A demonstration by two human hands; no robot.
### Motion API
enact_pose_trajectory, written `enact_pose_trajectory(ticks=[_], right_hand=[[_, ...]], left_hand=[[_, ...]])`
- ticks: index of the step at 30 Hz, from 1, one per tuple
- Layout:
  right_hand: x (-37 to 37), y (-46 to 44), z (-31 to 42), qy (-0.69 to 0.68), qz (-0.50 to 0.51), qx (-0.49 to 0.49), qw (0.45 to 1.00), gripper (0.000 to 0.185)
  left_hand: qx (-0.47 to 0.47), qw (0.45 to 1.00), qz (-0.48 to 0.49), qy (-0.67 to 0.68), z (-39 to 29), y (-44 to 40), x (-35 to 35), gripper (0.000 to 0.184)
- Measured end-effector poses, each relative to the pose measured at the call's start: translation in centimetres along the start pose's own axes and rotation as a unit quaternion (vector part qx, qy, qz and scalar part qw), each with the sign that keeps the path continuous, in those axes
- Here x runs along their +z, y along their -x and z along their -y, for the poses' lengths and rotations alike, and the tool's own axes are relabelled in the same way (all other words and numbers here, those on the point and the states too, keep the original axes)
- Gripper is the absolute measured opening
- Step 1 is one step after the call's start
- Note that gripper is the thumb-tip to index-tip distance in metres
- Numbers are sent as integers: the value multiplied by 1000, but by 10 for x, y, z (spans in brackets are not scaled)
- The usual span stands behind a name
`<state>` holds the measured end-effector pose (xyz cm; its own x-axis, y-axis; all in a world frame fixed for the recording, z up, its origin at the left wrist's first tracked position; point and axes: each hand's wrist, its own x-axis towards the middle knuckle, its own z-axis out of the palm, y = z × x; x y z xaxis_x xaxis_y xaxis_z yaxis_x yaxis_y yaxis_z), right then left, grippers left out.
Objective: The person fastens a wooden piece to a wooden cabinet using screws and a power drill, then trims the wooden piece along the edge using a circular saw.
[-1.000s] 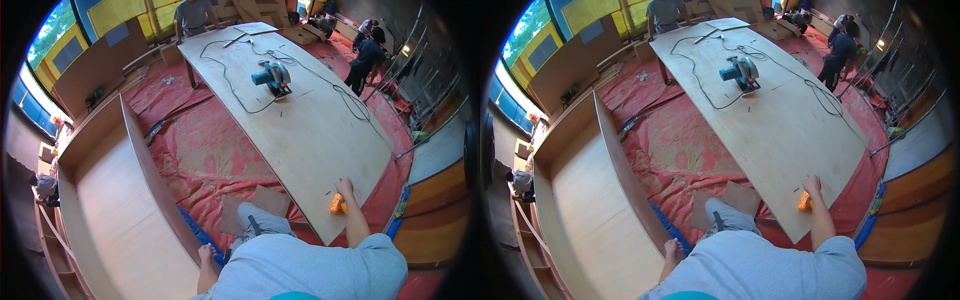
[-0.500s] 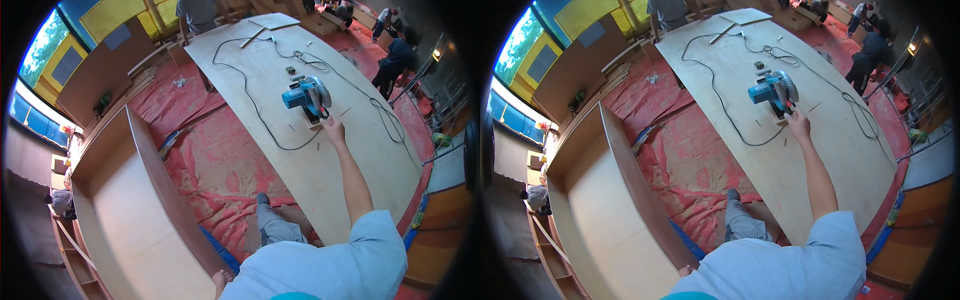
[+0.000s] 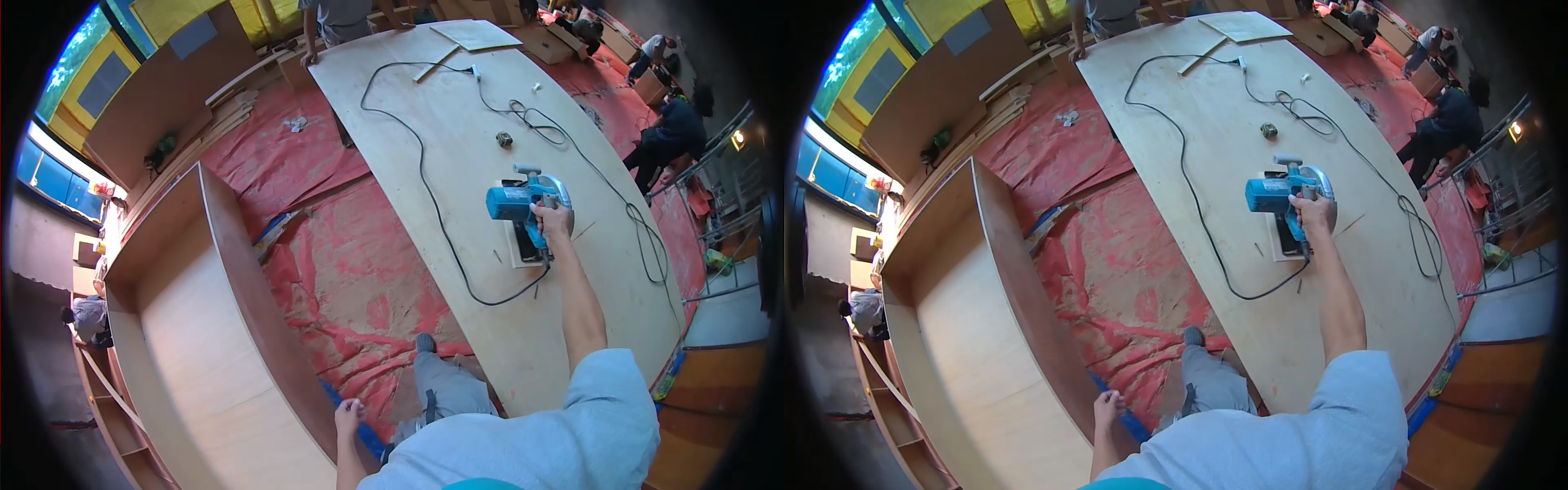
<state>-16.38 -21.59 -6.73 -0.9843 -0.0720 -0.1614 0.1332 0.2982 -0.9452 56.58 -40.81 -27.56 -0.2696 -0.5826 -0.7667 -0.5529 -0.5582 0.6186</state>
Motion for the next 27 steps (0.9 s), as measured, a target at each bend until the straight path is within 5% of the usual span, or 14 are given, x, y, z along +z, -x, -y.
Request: enact_pose_trajectory(ticks=[7,10,13,17,21,23,24,27], right_hand=[[-30,157,26,-89,36,-50,994,24],[-57,246,56,-109,83,-97,986,23],[-86,339,87,-83,115,-157,977,18],[-121,457,103,-88,162,-263,947,22],[-143,549,96,-88,275,-315,904,45],[-140,595,90,-102,360,-317,871,46],[-134,617,87,-119,403,-311,853,44],[-115,660,62,-50,489,-272,827,41]], left_hand=[[97,994,47,21,-74,15,11,34],[240,963,110,51,-147,73,38,37],[397,895,199,35,-221,167,49,46],[737,662,104,-85,-277,292,21,75],[812,573,82,-73,-273,405,-21,83],[767,612,101,-162,-240,435,-50,87],[795,558,89,-220,-224,437,-65,87],[747,636,70,-181,-142,441,-97,52]])
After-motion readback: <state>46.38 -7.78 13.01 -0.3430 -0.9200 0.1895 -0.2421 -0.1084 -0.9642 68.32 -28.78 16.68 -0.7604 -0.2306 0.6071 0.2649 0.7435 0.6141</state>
